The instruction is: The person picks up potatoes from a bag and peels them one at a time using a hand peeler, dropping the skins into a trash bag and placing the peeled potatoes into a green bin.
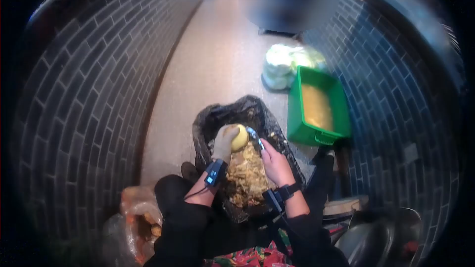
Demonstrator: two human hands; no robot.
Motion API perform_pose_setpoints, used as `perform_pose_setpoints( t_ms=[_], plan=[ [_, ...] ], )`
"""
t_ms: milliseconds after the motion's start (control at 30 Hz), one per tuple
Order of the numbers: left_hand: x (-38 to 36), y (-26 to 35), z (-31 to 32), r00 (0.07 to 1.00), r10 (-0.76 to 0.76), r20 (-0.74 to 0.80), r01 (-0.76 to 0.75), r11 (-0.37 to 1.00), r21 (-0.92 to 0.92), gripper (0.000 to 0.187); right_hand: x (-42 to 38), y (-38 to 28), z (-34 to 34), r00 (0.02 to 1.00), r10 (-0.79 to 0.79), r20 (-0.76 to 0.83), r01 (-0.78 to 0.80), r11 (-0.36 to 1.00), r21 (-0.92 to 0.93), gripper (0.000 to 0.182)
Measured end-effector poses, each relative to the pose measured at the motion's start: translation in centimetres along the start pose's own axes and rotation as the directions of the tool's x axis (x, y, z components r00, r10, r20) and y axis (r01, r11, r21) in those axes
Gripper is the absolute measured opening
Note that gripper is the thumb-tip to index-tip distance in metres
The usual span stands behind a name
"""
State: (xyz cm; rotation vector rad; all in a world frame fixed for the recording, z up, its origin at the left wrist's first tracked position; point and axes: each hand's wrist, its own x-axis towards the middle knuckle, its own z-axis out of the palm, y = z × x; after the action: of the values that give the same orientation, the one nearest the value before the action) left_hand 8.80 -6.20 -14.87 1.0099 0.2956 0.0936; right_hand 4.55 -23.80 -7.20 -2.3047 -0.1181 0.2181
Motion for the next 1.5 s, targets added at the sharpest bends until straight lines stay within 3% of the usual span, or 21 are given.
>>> perform_pose_setpoints(
  t_ms=[267, 333, 433, 467, 567, 633, 700, 867, 1033, 1200, 1233, 1267, 1367, 1400, 1433, 1467, 1500],
  plan=[
    [0.6, -0.4, 0.3, 0.998, -0.055, 0.002, 0.055, 0.998, -0.019, 0.038, 0.6, -0.1, -0.6, 1.000, -0.006, 0.022, 0.007, 0.999, -0.049, 0.042],
    [1.0, -0.9, 0.2, 0.999, 0.006, -0.054, -0.007, 1.000, -0.018, 0.037, 0.4, -0.3, -0.3, 0.998, 0.037, 0.053, -0.034, 0.997, -0.065, 0.042],
    [0.9, -0.5, -0.4, 0.985, -0.048, -0.167, 0.044, 0.999, -0.027, 0.037, -0.4, -0.3, 0.8, 0.994, 0.031, 0.103, -0.022, 0.996, -0.091, 0.042],
    [2.2, -2.1, -1.8, 0.991, -0.038, -0.132, 0.047, 0.997, 0.065, 0.034, -0.4, -0.5, 1.1, 0.995, 0.013, 0.094, -0.004, 0.996, -0.090, 0.042],
    [1.7, -1.1, -0.9, 0.993, -0.048, -0.107, 0.047, 0.999, -0.011, 0.035, 0.3, 0.2, 0.8, 0.998, -0.055, -0.005, 0.055, 0.998, 0.004, 0.040],
    [1.3, -1.0, -0.7, 0.996, -0.041, -0.077, 0.040, 0.999, -0.004, 0.036, 0.7, -1.2, -1.1, 0.999, 0.048, 0.022, -0.048, 0.999, 0.006, 0.040],
    [1.6, -1.3, -0.3, 0.999, 0.032, 0.009, -0.032, 0.995, 0.093, 0.037, 1.0, 0.0, -0.9, 1.000, -0.007, 0.016, 0.007, 1.000, 0.028, 0.041],
    [1.5, -1.0, -0.7, 0.999, 0.024, 0.022, -0.027, 0.992, 0.122, 0.036, 1.2, 1.4, -0.4, 0.996, -0.076, 0.056, 0.077, 0.997, -0.013, 0.043],
    [1.7, -1.0, -1.2, 0.997, -0.017, -0.079, 0.023, 0.996, 0.083, 0.033, 0.0, 0.6, 1.0, 0.990, -0.039, 0.134, 0.045, 0.998, -0.042, 0.045],
    [1.5, -2.5, -1.6, 0.989, 0.012, -0.146, -0.007, 0.999, 0.033, 0.032, -0.7, 0.0, 2.5, 0.997, -0.040, 0.066, 0.048, 0.992, -0.117, 0.046],
    [0.7, -2.7, -1.4, 0.941, 0.329, -0.080, -0.301, 0.922, 0.244, 0.030, -0.9, -0.3, 2.6, 0.997, -0.026, 0.067, 0.036, 0.989, -0.146, 0.046],
    [0.2, -2.9, -1.2, 0.802, 0.596, 0.049, -0.560, 0.719, 0.411, 0.028, -1.0, -0.6, 2.8, 0.998, -0.022, 0.061, 0.030, 0.989, -0.142, 0.046],
    [0.0, -3.4, -0.8, 0.736, 0.677, -0.023, -0.547, 0.614, 0.569, 0.030, -1.6, -1.3, 4.1, 1.000, -0.020, 0.019, 0.023, 0.992, -0.121, 0.048],
    [0.8, -3.9, -1.4, 0.738, 0.674, -0.019, -0.546, 0.613, 0.571, 0.030, -1.9, -1.2, 4.8, 0.999, -0.032, 0.021, 0.034, 0.993, -0.116, 0.048],
    [2.3, -4.2, -2.2, 0.882, 0.393, -0.259, -0.327, 0.908, 0.263, 0.032, -2.2, -1.5, 5.3, 0.999, -0.044, 0.023, 0.046, 0.993, -0.111, 0.048],
    [3.3, -4.7, -3.0, 0.931, 0.012, -0.366, -0.063, 0.990, -0.129, 0.034, -2.8, -2.1, 5.7, 0.997, -0.023, 0.068, 0.035, 0.983, -0.181, 0.047],
    [3.0, -4.1, -2.9, 0.931, 0.009, -0.366, -0.059, 0.990, -0.126, 0.034, -3.2, -2.1, 6.6, 0.997, -0.019, 0.069, 0.031, 0.983, -0.178, 0.047]
  ],
)
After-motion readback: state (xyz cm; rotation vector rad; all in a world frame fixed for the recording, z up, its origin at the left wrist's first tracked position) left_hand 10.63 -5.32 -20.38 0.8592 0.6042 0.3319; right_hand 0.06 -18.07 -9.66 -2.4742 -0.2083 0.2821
